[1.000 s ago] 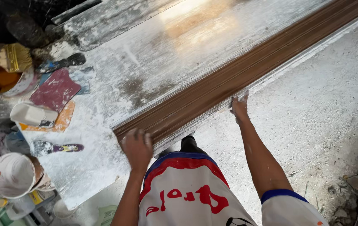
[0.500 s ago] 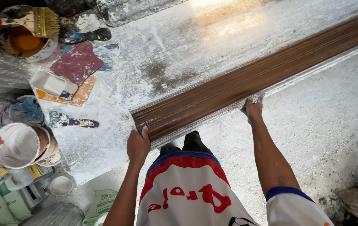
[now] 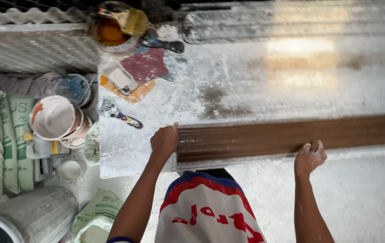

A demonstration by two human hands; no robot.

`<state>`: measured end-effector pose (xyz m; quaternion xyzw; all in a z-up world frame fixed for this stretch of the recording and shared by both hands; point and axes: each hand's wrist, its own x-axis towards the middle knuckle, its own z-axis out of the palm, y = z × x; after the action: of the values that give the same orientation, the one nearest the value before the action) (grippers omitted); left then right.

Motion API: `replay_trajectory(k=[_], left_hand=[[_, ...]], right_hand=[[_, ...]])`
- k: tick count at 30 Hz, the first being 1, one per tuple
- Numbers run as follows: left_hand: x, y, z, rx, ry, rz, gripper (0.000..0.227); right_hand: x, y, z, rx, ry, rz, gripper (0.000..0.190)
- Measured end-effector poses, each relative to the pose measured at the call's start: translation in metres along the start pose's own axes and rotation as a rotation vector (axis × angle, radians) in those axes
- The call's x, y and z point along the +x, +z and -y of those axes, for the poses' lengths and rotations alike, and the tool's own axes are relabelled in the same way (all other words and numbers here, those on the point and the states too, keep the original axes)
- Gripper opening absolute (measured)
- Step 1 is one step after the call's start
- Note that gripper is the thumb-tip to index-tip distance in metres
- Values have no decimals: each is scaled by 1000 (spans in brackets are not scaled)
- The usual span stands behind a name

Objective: The person wipes a long wooden molding with a yellow cloth, then uses a brush to apply brown paint along its length. The person repeatedly repositions the molding and continues painting until the clip ends.

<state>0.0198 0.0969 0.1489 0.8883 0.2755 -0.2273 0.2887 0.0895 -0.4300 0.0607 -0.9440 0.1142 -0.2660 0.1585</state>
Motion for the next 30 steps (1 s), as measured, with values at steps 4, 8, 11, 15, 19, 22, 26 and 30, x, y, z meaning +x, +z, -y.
replay_trajectory(k=[4, 8, 11, 15, 19, 22, 26, 30], left_hand=[[13, -27, -29, -313, 141, -220, 45], [10, -13, -85, -427, 434, -344, 57], [13, 12, -117, -443, 841, -529, 58], [54, 18, -99, 15, 677, -462, 57], [116, -31, -45, -175, 426, -637, 43], [159, -81, -14, -455, 414, -709, 27], [227, -145, 0, -565, 201, -874, 24], [297, -181, 3, -690, 174, -956, 40]], right_hand=[[19, 22, 74, 391, -53, 215, 28], [8, 48, 199, 552, -59, 704, 34], [-4, 59, 295, 1553, 641, 1258, 60], [17, 65, 350, 1594, 926, 1590, 72], [40, 95, 342, 1758, 610, 1624, 62], [42, 135, 330, 1362, 300, 1395, 49], [22, 167, 324, 792, -44, 1208, 28], [15, 173, 326, 846, -163, 1074, 16]])
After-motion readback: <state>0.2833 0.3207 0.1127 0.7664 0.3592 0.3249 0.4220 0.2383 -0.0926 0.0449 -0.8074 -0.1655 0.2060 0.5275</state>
